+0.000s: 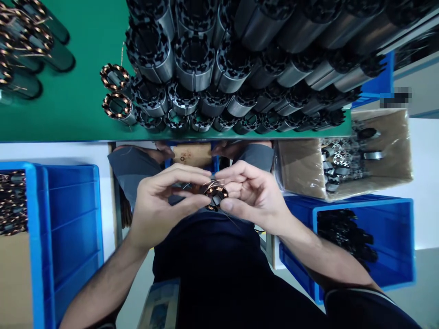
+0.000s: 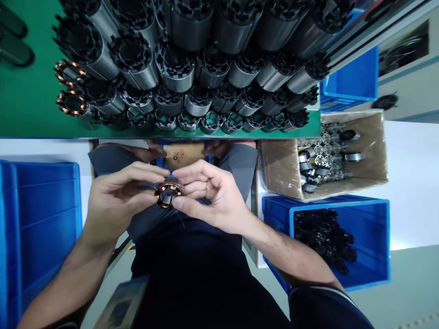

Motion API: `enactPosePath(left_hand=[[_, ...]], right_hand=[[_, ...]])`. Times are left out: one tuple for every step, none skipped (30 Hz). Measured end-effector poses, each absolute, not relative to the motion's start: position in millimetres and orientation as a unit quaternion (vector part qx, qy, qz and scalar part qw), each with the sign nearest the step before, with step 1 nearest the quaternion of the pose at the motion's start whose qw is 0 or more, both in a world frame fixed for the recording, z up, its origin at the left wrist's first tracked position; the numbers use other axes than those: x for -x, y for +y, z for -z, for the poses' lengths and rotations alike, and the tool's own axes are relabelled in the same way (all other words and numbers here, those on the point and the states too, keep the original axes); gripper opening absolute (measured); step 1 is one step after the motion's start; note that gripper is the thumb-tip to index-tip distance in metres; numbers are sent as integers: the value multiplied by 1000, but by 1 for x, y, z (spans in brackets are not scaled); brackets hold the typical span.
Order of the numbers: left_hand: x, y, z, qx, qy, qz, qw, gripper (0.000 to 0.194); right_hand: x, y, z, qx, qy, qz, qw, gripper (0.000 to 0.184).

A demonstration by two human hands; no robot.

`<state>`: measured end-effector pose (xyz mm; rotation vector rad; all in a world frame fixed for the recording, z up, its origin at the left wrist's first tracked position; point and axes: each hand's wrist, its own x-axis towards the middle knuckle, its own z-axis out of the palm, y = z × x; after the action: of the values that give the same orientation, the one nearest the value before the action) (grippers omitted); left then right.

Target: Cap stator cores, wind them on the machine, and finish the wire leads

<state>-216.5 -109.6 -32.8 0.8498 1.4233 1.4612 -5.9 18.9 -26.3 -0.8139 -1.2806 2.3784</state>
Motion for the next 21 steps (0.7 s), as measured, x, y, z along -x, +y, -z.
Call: enactPosePath(left_hand=[[215,-109,30,-345,573,-590,453,7],[214,-109,31,-336,571,-593,457,7],[211,-109,34,-319,568,-597,467,11],[209,-111,39,-301,564,-598,483,15],[208,-113,46,-285,562,-595,499,20],[208,-116,53,-272,568,-588,508,25],[209,-118,58,-267,581,-579,505,30],[211,-121,62,-274,600,-575,484,31],[214,-123,62,-298,615,-576,448,29],[217,-125,59,-337,622,-580,404,28],[220,-126,53,-388,621,-581,356,39],[223,-127,45,-445,617,-572,307,57],[224,-127,35,-501,614,-550,263,73],[224,-126,26,-549,616,-517,226,80],[223,-125,18,-583,625,-481,196,76],[222,-125,11,-604,637,-448,170,65],[220,-124,7,-617,646,-424,150,54],[218,-124,5,-625,649,-413,135,46],[217,-124,5,-629,647,-413,124,44],[215,-125,7,-630,645,-417,116,43],[213,-126,9,-637,636,-422,107,43]], right_hand=[[6,18,28,281,-448,-833,160,57],[6,18,29,273,-445,-837,164,58],[6,18,30,263,-437,-843,170,59],[4,18,30,252,-427,-850,180,60],[3,19,29,243,-418,-855,190,60],[1,20,27,239,-413,-856,197,61],[-1,22,25,243,-415,-853,203,62],[-2,23,23,250,-424,-847,203,63],[-3,23,20,259,-435,-839,198,65],[-3,24,19,265,-448,-833,189,68],[-2,23,18,269,-458,-828,179,70],[-1,22,17,270,-466,-826,168,72],[1,21,18,266,-473,-825,158,74],[3,20,18,259,-478,-826,151,73],[5,19,19,249,-483,-827,144,72],[6,18,20,236,-490,-828,139,69],[7,18,20,223,-501,-825,139,67],[8,19,20,211,-521,-814,150,67],[8,20,19,205,-550,-792,169,67],[8,21,18,203,-587,-760,194,65],[9,23,17,202,-624,-722,222,58]])
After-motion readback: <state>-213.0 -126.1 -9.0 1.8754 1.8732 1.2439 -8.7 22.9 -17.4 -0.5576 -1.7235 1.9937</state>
